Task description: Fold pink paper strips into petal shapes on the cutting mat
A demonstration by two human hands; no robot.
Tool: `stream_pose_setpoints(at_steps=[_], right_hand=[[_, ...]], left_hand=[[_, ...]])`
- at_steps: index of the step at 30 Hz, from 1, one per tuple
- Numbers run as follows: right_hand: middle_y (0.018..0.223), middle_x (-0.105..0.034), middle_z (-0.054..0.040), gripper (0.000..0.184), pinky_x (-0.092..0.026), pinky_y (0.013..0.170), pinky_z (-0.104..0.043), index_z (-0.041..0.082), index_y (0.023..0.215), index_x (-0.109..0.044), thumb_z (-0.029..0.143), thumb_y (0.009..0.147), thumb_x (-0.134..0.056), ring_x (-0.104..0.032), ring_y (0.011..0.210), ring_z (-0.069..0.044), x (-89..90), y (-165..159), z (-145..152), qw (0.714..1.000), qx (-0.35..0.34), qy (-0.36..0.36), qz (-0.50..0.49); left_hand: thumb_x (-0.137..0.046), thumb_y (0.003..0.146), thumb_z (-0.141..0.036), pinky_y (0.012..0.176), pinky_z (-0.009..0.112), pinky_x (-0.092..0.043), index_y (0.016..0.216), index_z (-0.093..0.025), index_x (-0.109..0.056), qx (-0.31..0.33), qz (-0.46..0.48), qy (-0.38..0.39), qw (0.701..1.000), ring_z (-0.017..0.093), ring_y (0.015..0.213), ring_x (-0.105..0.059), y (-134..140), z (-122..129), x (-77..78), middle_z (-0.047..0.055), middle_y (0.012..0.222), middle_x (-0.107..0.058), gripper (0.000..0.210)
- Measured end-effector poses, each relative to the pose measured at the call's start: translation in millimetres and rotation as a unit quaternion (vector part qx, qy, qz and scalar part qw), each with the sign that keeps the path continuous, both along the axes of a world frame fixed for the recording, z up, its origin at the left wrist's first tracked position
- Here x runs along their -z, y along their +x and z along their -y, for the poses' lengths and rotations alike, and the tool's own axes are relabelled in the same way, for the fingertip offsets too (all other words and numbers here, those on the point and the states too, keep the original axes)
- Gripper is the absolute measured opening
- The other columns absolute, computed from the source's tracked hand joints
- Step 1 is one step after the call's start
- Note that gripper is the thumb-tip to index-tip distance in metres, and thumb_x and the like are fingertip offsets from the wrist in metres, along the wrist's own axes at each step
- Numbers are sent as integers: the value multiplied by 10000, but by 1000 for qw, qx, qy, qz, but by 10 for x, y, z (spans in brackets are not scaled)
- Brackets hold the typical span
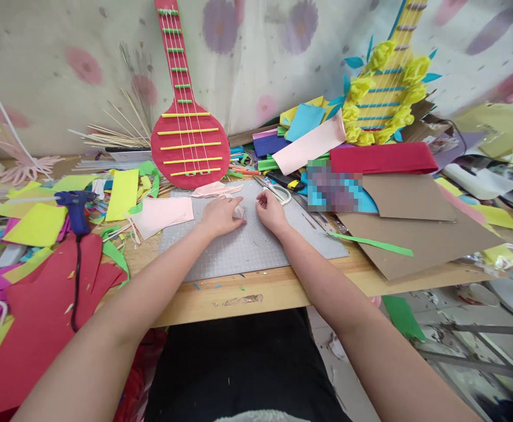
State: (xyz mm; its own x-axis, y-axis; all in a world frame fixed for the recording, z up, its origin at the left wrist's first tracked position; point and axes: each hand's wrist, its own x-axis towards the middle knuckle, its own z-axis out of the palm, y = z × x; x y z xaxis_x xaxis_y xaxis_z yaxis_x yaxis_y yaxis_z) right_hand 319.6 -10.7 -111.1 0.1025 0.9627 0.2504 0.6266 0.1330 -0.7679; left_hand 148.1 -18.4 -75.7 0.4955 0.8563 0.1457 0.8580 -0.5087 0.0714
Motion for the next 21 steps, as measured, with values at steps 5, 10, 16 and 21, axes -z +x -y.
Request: stream_pose_setpoints(at_steps=[5, 10, 16, 21], right_hand=[[801, -590, -31, 185, -398, 666, -296, 182, 894, -512, 172, 730, -427, -509, 655, -147, 6, 14, -9, 1000, -13, 5, 3], [858, -584, -36, 199, -397, 688, -277, 175, 937, -562, 184, 770, -453, -509, 694, -135, -59, -45, 87, 989, -94, 80, 76], [971, -592, -80, 211, -377, 766, -306, 187, 958, -648, 284, 850, -495, -506, 919, -201, -135, -278, 238, 926, -199, 116, 298], [915, -597, -98, 282, -366, 745, -323, 166, 876, -673, 250, 895, -404, -482, 918, -221, -118, -302, 212, 901, -169, 111, 384]], left_hand=[[-707, 634, -436, 1029, 420, -332, 1305, -187, -429, 54, 92, -12, 994, 283, 1217, -424, -129, -57, 26, 113, 1287, -507, 768], [-608, 683, -212, 953, 370, -418, 1275, -149, -430, 76, 147, -38, 985, 211, 1042, -549, -439, -91, 32, 94, 1163, -578, 622], [-427, 666, -30, 1048, 356, -354, 1287, -153, -448, 39, 124, 5, 991, 194, 1217, -454, -568, -141, 152, 74, 1275, -548, 634], [-438, 690, -63, 1045, 334, -358, 1321, -133, -433, 11, 98, 20, 995, 204, 1220, -454, -484, -93, 197, 78, 1250, -571, 635]])
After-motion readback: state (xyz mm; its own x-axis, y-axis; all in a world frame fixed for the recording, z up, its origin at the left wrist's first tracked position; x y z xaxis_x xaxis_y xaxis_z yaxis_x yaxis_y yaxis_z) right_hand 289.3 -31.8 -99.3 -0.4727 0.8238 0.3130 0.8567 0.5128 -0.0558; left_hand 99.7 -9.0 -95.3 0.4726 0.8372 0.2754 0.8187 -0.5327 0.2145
